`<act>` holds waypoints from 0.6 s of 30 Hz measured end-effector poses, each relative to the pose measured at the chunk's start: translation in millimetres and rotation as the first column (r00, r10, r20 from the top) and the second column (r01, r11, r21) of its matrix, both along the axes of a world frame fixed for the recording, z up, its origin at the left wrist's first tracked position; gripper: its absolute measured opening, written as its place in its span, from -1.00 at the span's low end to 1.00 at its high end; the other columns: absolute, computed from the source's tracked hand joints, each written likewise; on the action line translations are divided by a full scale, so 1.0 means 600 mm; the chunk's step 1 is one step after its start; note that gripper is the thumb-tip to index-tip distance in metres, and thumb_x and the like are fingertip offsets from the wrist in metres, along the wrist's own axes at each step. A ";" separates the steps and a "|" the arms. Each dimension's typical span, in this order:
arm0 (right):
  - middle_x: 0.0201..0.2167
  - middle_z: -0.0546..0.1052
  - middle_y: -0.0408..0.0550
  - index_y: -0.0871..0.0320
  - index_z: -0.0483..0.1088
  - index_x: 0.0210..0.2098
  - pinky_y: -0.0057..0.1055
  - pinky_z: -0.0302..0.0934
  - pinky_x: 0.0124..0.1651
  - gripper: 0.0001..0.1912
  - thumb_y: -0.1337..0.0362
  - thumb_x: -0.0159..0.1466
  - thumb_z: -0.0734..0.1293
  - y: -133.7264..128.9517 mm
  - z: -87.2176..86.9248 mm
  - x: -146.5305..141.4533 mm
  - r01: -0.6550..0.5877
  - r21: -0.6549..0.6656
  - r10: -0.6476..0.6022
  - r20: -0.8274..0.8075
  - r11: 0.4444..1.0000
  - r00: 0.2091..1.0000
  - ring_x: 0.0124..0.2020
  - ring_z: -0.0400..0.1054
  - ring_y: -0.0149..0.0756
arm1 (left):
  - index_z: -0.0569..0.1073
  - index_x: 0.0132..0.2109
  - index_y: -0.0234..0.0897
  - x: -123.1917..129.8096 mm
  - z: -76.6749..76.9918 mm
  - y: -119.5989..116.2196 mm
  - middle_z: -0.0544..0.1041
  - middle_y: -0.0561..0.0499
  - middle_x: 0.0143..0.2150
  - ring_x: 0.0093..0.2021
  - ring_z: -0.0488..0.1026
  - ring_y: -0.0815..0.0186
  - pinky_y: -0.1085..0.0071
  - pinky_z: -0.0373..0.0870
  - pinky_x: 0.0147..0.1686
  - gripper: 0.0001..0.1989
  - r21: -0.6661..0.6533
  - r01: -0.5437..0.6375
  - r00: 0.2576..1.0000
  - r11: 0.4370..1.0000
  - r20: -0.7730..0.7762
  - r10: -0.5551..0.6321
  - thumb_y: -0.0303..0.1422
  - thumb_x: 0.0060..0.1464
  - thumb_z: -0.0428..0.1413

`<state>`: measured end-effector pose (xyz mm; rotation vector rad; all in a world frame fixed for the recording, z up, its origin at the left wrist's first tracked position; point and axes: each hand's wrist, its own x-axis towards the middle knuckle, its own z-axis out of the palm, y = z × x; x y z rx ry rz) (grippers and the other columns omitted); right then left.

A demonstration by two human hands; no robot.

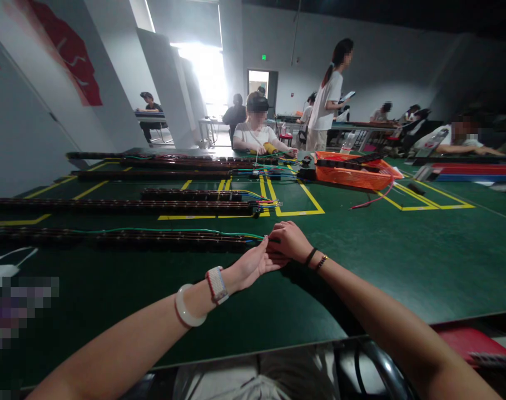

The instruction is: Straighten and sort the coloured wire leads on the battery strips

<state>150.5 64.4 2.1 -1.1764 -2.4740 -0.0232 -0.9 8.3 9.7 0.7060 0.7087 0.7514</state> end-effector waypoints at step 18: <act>-0.47 0.45 -0.11 0.32 0.45 -0.31 -0.55 0.06 -0.44 -0.65 0.11 0.24 0.25 0.020 0.002 0.015 -0.191 -0.625 0.000 -0.293 0.756 0.956 -0.49 0.20 -0.47 | 0.35 0.00 -0.48 -0.007 -0.017 0.006 0.45 -0.34 0.01 -0.01 0.45 0.17 0.16 0.22 0.14 -0.71 -0.019 -0.052 0.992 0.998 0.118 0.054 -0.37 0.23 -0.08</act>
